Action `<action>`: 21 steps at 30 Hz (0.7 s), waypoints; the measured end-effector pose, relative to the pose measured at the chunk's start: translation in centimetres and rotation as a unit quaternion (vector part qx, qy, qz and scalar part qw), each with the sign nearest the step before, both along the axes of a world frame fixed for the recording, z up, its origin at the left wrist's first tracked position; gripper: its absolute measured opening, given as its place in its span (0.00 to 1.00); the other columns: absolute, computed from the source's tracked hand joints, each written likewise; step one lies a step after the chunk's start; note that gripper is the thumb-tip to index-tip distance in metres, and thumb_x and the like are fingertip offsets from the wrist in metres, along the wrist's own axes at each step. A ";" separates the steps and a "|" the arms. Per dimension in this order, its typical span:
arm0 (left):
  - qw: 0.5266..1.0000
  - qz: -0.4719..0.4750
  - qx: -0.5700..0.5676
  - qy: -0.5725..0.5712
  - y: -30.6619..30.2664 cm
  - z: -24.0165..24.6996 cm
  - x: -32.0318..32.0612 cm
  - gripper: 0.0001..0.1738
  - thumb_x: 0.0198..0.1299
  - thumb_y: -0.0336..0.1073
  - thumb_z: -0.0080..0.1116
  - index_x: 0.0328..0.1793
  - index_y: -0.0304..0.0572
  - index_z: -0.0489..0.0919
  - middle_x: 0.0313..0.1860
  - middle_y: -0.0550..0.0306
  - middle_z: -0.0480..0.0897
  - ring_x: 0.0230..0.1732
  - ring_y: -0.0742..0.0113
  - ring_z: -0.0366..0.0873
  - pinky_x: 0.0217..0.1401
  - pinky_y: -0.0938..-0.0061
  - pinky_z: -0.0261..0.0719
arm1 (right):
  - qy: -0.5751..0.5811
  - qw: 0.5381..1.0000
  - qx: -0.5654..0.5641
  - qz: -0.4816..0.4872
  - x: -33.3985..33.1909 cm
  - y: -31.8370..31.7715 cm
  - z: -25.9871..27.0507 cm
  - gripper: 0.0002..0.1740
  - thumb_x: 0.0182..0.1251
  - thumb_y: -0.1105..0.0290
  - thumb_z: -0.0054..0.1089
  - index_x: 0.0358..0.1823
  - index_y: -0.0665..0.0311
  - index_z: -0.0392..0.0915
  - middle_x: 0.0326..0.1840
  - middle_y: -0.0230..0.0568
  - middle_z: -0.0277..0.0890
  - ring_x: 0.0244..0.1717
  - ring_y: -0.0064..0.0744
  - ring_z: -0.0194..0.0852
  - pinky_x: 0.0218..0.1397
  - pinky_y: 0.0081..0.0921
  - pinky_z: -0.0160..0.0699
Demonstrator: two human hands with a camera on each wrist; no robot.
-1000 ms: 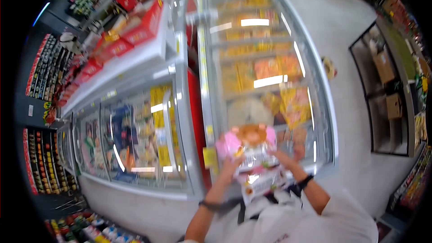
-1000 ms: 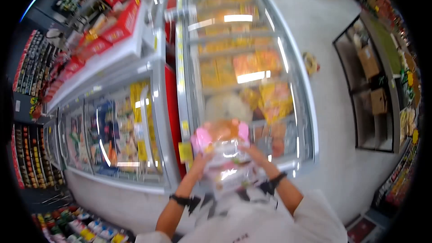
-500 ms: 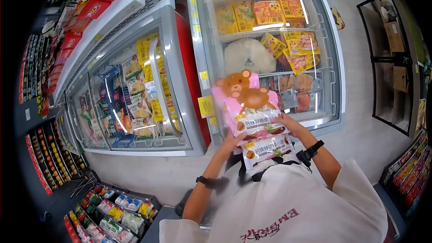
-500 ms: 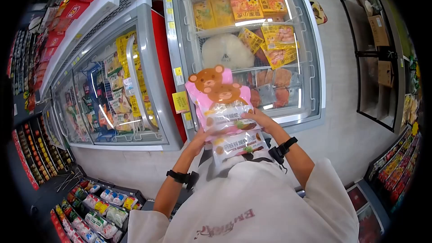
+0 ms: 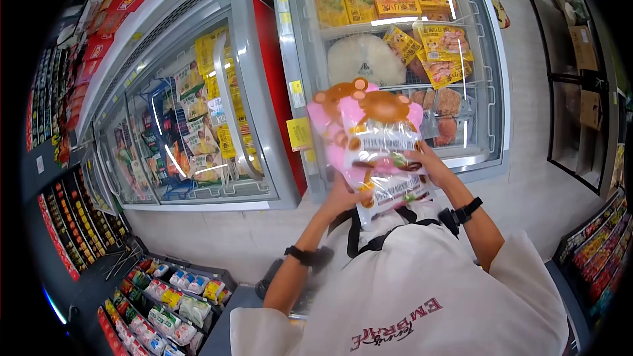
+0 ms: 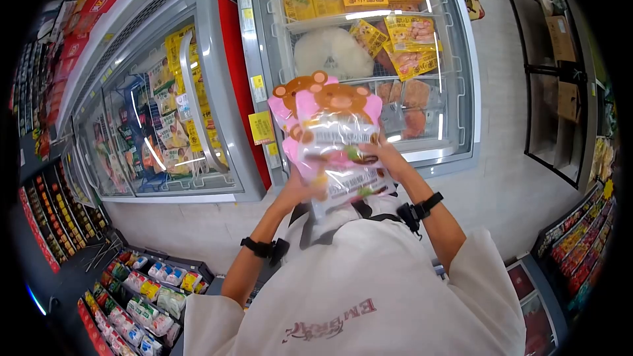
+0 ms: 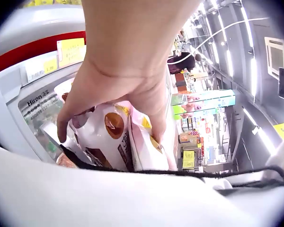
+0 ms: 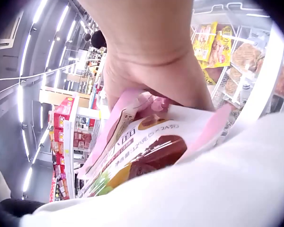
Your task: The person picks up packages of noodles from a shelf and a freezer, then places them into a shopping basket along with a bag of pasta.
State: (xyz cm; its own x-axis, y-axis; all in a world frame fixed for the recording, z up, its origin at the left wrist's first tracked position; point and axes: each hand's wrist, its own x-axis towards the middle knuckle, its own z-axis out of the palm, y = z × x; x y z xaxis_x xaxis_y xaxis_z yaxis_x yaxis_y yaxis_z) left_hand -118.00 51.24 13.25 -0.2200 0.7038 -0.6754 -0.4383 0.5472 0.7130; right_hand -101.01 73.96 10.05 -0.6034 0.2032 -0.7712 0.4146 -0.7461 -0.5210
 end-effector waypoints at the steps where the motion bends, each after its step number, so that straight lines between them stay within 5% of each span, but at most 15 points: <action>1: 0.999 0.032 -0.024 0.018 -0.2 -1.9 0.1 0.51 0.48 0.39 0.75 0.72 0.38 0.51 0.64 0.50 0.66 0.62 0.61 0.69 0.64 0.67 0.72 | 0.010 1.000 -0.005 -0.004 -0.6 0.2 -0.6 0.41 0.63 0.62 0.63 0.73 0.63 0.51 0.60 0.43 0.69 0.55 0.32 0.75 0.51 0.28 0.78; 10: 0.993 0.115 0.007 0.038 0.9 -2.4 -3.3 0.47 0.51 0.29 0.70 0.74 0.43 0.53 0.64 0.55 0.68 0.63 0.63 0.68 0.65 0.68 0.70 | 0.044 0.999 -0.012 -0.018 -4.3 1.5 -2.2 0.37 0.63 0.62 0.64 0.69 0.65 0.56 0.61 0.42 0.70 0.57 0.32 0.73 0.59 0.30 0.75; 16: 0.990 0.133 0.005 0.054 0.0 -4.8 -4.0 0.47 0.49 0.28 0.70 0.73 0.44 0.55 0.65 0.54 0.68 0.64 0.63 0.68 0.65 0.68 0.70 | 0.068 0.985 -0.025 -0.158 -4.1 2.0 -1.9 0.23 0.64 0.68 0.62 0.58 0.67 0.68 0.52 0.40 0.76 0.53 0.33 0.77 0.57 0.31 0.77; 21: 0.987 0.131 0.011 0.090 -0.1 -3.9 -4.4 0.46 0.52 0.32 0.69 0.73 0.38 0.53 0.64 0.50 0.68 0.63 0.62 0.68 0.66 0.68 0.69 | 0.060 0.989 -0.006 -0.132 -0.6 4.4 0.7 0.29 0.56 0.74 0.63 0.61 0.68 0.66 0.52 0.40 0.76 0.52 0.35 0.78 0.57 0.33 0.78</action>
